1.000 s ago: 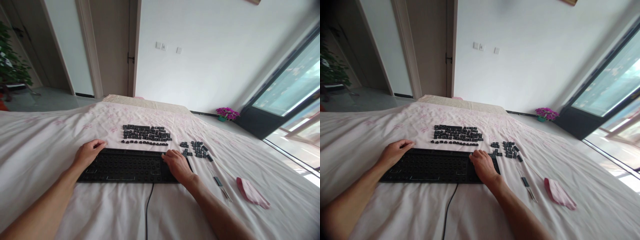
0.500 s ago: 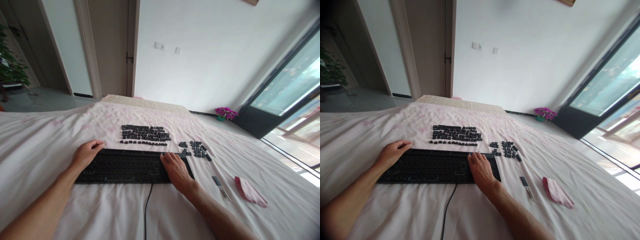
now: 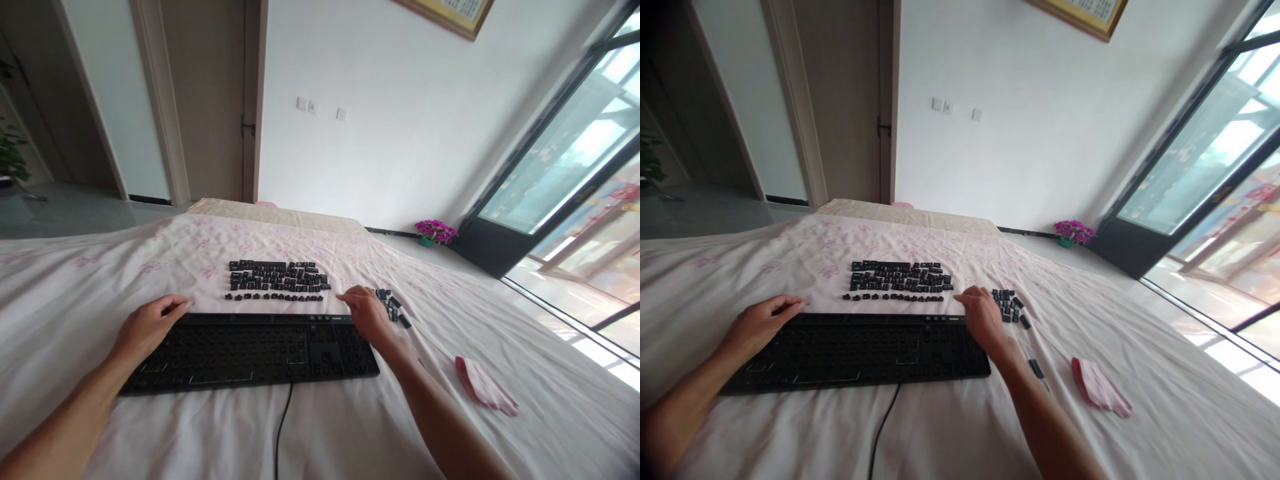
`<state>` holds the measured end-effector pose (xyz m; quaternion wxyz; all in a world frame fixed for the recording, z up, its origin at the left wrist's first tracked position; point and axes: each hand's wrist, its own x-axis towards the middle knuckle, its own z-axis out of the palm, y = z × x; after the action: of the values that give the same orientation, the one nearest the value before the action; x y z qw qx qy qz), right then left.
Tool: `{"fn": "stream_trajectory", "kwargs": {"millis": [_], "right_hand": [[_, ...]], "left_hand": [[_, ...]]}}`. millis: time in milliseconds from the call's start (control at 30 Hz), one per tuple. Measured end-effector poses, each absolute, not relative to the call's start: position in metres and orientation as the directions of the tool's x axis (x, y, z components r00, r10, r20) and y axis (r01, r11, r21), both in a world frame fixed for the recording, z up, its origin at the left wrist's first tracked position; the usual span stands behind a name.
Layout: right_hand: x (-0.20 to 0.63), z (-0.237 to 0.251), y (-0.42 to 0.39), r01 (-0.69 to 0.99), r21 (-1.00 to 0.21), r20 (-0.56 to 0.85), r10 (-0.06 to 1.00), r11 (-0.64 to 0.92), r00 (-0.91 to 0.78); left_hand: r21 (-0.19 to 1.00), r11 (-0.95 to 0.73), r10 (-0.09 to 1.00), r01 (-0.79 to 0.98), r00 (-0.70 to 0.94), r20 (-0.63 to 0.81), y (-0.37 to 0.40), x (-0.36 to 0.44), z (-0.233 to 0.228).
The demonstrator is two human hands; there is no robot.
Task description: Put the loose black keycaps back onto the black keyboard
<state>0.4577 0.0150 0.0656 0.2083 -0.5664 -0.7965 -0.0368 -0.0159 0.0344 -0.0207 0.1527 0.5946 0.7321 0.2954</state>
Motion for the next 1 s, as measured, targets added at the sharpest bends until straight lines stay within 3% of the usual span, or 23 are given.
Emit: {"fn": "stream_trajectory", "kwargs": {"millis": [133, 200, 633, 1000], "right_hand": [[0.502, 0.071, 0.058, 0.983, -0.109, 0.312, 0.944, 0.147, -0.107], [0.513, 0.071, 0.071, 0.99, -0.075, 0.259, 0.961, 0.121, -0.098], [0.507, 0.064, 0.105, 0.977, 0.145, 0.131, 0.976, 0.155, -0.174], [0.501, 0.064, 0.124, 0.971, 0.194, 0.009, 0.99, 0.14, -0.144]], "left_hand": [[0.62, 0.123, 0.959, 0.775, -0.253, 0.126, 0.035, -0.016, -0.021], [0.628, 0.122, 0.959, 0.768, -0.254, 0.123, 0.035, -0.016, -0.021], [0.624, 0.14, 0.964, 0.769, -0.249, 0.091, 0.036, -0.018, -0.023], [0.627, 0.131, 0.967, 0.768, -0.238, 0.089, 0.035, -0.016, -0.021]]}}
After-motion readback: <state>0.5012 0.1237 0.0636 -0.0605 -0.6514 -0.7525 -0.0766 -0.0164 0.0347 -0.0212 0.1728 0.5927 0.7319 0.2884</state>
